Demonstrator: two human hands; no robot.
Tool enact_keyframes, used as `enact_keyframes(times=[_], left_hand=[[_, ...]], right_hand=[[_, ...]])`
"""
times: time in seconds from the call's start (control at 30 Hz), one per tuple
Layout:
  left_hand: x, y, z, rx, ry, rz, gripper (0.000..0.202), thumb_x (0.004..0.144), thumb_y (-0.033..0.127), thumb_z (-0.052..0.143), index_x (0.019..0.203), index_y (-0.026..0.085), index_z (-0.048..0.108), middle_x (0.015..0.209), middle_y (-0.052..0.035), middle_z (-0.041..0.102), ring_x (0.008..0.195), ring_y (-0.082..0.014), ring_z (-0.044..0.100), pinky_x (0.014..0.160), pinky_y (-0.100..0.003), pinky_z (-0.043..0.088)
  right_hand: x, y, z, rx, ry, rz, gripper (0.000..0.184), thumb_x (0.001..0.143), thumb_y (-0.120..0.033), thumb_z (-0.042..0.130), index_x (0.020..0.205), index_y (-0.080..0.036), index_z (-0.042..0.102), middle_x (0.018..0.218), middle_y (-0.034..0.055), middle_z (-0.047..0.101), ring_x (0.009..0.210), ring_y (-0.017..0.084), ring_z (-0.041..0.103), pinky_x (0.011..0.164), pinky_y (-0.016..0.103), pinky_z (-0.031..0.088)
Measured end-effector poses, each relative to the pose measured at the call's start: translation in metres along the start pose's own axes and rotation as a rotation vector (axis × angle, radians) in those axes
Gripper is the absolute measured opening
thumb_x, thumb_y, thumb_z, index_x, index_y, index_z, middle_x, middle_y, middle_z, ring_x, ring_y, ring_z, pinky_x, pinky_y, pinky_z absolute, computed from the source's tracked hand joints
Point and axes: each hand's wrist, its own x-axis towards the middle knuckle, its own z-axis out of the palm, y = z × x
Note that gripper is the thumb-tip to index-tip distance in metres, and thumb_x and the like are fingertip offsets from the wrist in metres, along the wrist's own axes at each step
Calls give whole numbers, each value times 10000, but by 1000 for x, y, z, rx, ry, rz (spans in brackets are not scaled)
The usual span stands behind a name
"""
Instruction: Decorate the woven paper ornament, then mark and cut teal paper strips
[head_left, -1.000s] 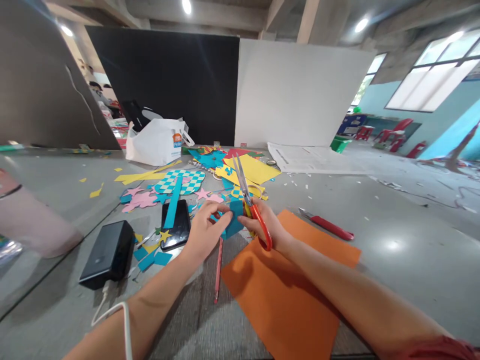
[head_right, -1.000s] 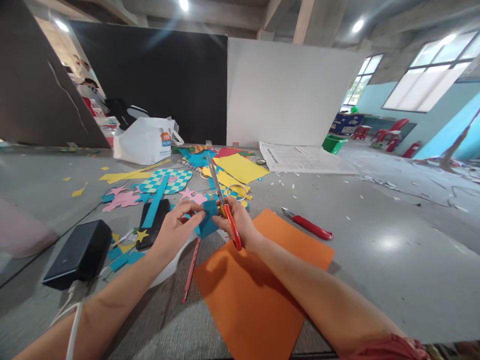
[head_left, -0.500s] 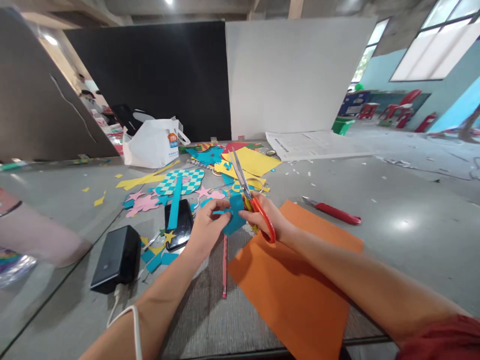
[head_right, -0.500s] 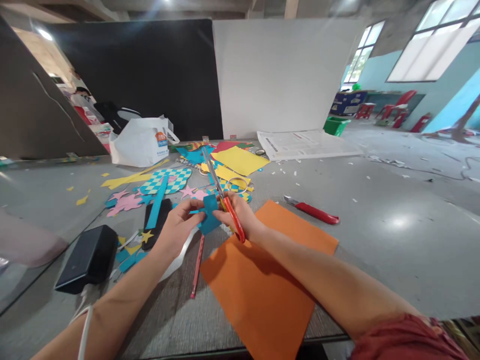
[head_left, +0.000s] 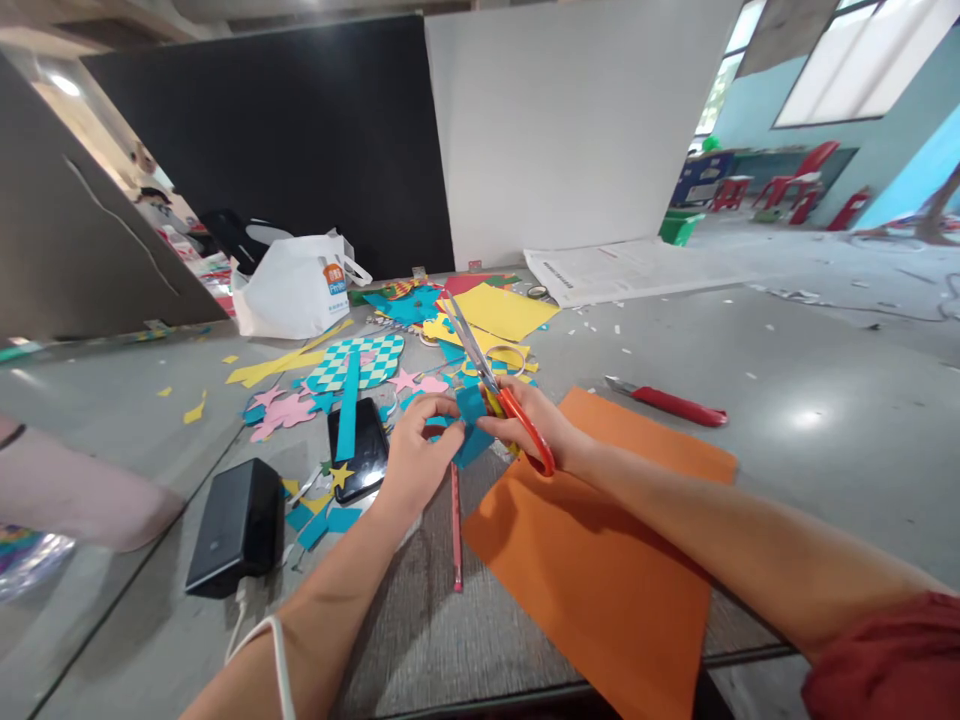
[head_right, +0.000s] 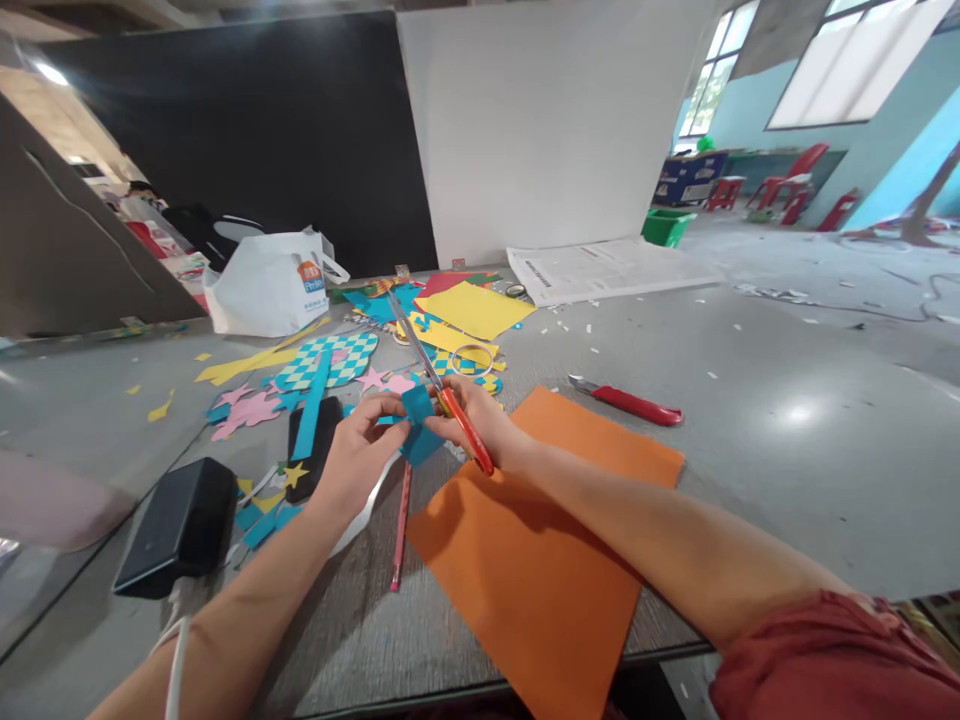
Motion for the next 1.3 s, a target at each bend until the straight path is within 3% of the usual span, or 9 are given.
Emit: enact_keyframes(times=[0.17, 0.4, 0.97, 1.07, 1.17, 1.23, 1.3], left_hand=[[-1, 3, 0, -23, -4, -15, 107, 792, 302, 670, 744, 210, 649, 877, -22, 654, 873, -186, 620, 762, -287, 496], [1, -1, 2, -183, 3, -147, 193, 752, 362, 727, 691, 200, 641, 695, 23, 575, 692, -143, 497, 655, -276, 402], [2, 1, 5, -376, -4, -278, 260, 635, 357, 832, 631, 187, 634, 599, 36, 543, 580, -107, 453, 561, -245, 357], [4, -1, 4, -422, 85, -274, 259, 621, 359, 849, 643, 189, 655, 617, 30, 573, 600, -114, 488, 593, -249, 400], [8, -3, 0, -438, 272, -206, 228, 620, 350, 852, 687, 193, 700, 678, 19, 618, 653, -123, 534, 632, -251, 438], [10, -3, -4, -450, 397, -173, 213, 618, 331, 854, 708, 199, 714, 710, 21, 631, 653, -111, 530, 612, -236, 428], [13, -1, -8, -492, 485, -170, 213, 612, 316, 857, 698, 202, 699, 696, 32, 621, 604, -93, 503, 564, -225, 405]], right_hand=[[-1, -1, 1, 11, -23, -11, 385, 683, -289, 800, 917, -221, 502, 682, -91, 481, 550, 85, 433, 505, 228, 372], [0, 0, 0, 17, -15, -7, 436, 689, -306, 836, 970, -211, 515, 685, -101, 469, 550, 76, 432, 501, 213, 376], [3, 9, 0, -11, 4, -72, 449, 711, -313, 840, 1038, -192, 557, 756, -50, 557, 674, 126, 539, 604, 259, 422], [2, 7, 1, 18, 81, -97, 475, 724, -397, 848, 1032, -186, 555, 727, -60, 542, 610, 103, 485, 565, 251, 391], [-1, 0, 1, 54, 161, -108, 482, 788, -529, 795, 1030, -199, 540, 724, -58, 551, 535, 82, 432, 499, 241, 355], [-4, -6, 0, 21, 118, -58, 441, 865, -604, 707, 953, -203, 546, 694, -47, 551, 493, 80, 432, 461, 240, 352], [-9, -11, -1, 2, -23, 27, 459, 942, -648, 594, 859, -198, 551, 642, -38, 532, 464, 86, 451, 436, 241, 367]])
